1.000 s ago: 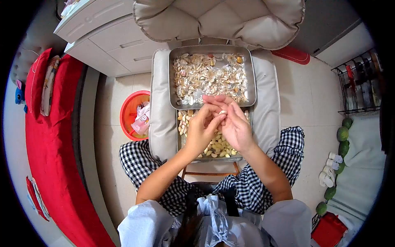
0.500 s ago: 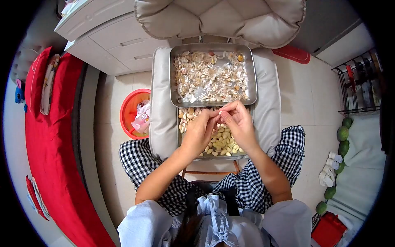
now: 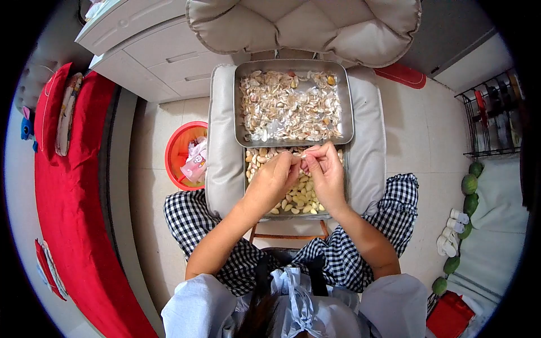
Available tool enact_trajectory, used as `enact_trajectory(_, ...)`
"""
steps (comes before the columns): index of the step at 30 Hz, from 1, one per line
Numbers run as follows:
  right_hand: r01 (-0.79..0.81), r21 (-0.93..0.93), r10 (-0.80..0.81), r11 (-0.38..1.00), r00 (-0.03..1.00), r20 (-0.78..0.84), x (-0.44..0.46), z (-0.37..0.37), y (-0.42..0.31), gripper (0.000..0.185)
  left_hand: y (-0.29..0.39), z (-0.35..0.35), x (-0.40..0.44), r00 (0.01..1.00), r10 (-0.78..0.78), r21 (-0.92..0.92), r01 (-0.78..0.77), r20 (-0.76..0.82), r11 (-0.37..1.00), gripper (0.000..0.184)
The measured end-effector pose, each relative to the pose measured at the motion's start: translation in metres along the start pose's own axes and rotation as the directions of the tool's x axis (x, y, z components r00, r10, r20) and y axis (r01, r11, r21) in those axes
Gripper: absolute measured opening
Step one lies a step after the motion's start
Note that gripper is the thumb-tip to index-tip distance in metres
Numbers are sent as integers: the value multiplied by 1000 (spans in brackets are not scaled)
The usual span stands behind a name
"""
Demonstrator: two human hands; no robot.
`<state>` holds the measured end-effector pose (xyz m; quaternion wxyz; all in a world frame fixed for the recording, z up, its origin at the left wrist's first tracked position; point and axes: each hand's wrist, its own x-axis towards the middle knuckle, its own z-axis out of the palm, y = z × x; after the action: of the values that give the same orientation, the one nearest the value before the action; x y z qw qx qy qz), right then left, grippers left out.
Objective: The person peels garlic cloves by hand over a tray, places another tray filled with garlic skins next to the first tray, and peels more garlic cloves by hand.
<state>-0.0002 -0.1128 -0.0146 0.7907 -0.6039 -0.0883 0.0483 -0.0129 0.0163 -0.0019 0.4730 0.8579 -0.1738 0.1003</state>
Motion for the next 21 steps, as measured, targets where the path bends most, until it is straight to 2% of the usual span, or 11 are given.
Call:
enact_trajectory(2, 55, -51, -55, 997, 998, -10, 0, 2, 0, 7, 1, 2, 1, 998, 33, 99, -28, -48, 995, 15)
enact_trajectory(6, 42, -19, -42, 999, 999, 3, 9, -1, -7, 6, 1, 0, 13, 997, 17, 79, -11, -75, 997, 16)
enact_trajectory(8, -41, 17, 39, 999, 994, 105, 18, -6, -15, 6, -2, -6, 26, 990, -78, -44, 74, -115, 996, 16)
enact_trajectory(9, -39, 14, 37, 999, 993, 108, 24, -9, -16, 6, -6, -10, 34, 984, -146, -19, 145, -102, 989, 14)
enact_trajectory(11, -144, -17, 145, 989, 975, 167, 38, -14, -20, 6, -26, -12, 48, 972, -139, -1, 141, -191, 990, 12)
enact_trajectory(13, -102, -11, 102, 995, 978, 179, 51, -18, -12, 7, -34, -16, 55, 971, -132, 71, 149, -197, 986, 13)
enact_trajectory(15, -131, 14, 127, 991, 978, 164, 62, -21, -8, 10, -37, -17, 58, 962, -245, 95, 257, -122, 962, 13)
enact_trajectory(16, -130, 28, 124, 991, 979, 163, 65, -22, -5, 9, -38, -10, 57, 951, -287, -197, 261, -119, 945, 10)
enact_trajectory(17, -127, 29, 121, 991, 979, 166, 66, -22, -3, 9, -37, -6, 54, 975, -201, -256, 173, -90, 951, 12)
enact_trajectory(19, -124, 8, 120, 992, 972, 203, 67, -23, 0, 8, -34, 3, 47, 965, -261, -431, 248, 31, 868, 16)
enact_trajectory(21, -115, 1, 112, 993, 973, 202, 63, -23, 2, 7, -28, 3, 41, 957, -289, -387, 279, 36, 879, 17)
